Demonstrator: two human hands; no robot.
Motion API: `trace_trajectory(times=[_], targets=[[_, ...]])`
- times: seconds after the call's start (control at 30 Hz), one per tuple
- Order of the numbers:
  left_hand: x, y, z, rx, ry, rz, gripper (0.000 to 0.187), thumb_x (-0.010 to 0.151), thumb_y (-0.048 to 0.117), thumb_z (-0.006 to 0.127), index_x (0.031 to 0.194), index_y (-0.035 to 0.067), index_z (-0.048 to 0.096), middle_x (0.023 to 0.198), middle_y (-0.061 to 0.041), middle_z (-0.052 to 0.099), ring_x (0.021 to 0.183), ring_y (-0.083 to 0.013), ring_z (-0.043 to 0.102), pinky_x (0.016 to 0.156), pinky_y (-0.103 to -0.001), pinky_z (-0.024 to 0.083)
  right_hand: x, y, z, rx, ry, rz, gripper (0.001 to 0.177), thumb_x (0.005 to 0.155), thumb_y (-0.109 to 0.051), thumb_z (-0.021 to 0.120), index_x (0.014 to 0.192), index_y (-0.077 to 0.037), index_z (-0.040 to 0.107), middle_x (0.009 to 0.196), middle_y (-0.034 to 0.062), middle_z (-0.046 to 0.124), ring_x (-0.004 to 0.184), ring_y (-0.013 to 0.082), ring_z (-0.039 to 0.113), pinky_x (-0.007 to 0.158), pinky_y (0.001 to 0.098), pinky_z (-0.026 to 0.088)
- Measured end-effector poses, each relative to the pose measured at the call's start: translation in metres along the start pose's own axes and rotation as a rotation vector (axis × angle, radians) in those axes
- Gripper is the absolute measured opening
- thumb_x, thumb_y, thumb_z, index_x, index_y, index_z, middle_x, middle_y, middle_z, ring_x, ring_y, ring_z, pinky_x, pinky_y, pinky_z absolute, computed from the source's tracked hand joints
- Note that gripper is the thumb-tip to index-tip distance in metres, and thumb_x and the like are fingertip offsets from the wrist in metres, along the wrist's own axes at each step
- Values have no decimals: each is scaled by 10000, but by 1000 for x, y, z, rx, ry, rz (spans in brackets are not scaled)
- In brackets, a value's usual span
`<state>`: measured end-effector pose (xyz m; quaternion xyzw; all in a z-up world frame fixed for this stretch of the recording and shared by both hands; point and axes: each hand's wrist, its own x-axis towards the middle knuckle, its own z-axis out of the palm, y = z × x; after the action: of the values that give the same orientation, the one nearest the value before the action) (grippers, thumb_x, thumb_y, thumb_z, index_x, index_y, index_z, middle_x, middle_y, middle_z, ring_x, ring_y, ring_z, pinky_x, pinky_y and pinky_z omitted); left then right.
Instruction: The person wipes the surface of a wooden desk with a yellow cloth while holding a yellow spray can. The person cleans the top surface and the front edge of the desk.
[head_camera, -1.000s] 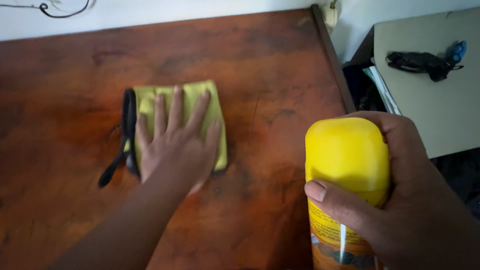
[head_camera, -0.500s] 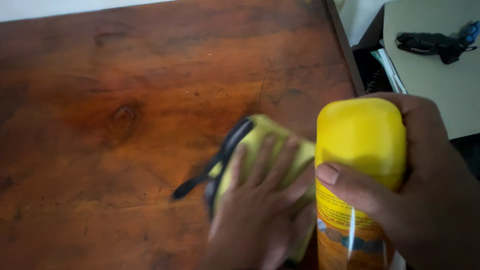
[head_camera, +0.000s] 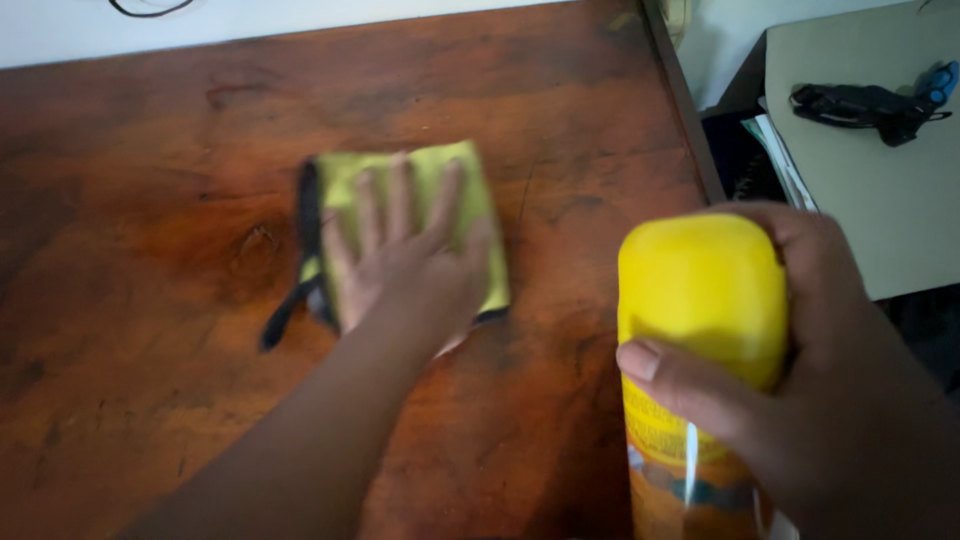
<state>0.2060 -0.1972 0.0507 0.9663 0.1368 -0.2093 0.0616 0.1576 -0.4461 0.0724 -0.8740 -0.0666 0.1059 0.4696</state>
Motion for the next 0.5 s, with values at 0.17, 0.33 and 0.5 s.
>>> trace_trajectory(times=[0.17, 0.33, 0.5], targets=[[0, 54, -3, 70, -55, 342, 716, 990, 535, 304, 1592, 341, -31, 1673, -47, -176, 1530, -333, -160, 1180, -594, -130, 17, -14, -6, 67, -81, -97, 756, 875, -219, 816, 1458, -41, 369, 1089, 152, 642, 912, 241, 688, 702, 420, 630], [-48, 48, 46, 83, 218, 773, 890, 855, 487, 687, 1606, 243, 276, 1733, -126, 64, 1604, -354, -21, 1248, -634, -8, 29, -25, -11, 159, -113, -70, 709, 916, -216, 794, 1465, -66, 373, 1108, 137, 615, 904, 238, 688, 684, 428, 646], [-53, -40, 68, 28, 503, 674, 760, 994, 587, 430, 1621, 225, 197, 1703, -157, 68, 1565, -400, 35, 1184, -699, -8, 29, -18, -11, 147, -60, -18, 749, 885, -207, 822, 1474, -71, 380, 1136, 136, 584, 957, 237, 655, 711, 444, 633]])
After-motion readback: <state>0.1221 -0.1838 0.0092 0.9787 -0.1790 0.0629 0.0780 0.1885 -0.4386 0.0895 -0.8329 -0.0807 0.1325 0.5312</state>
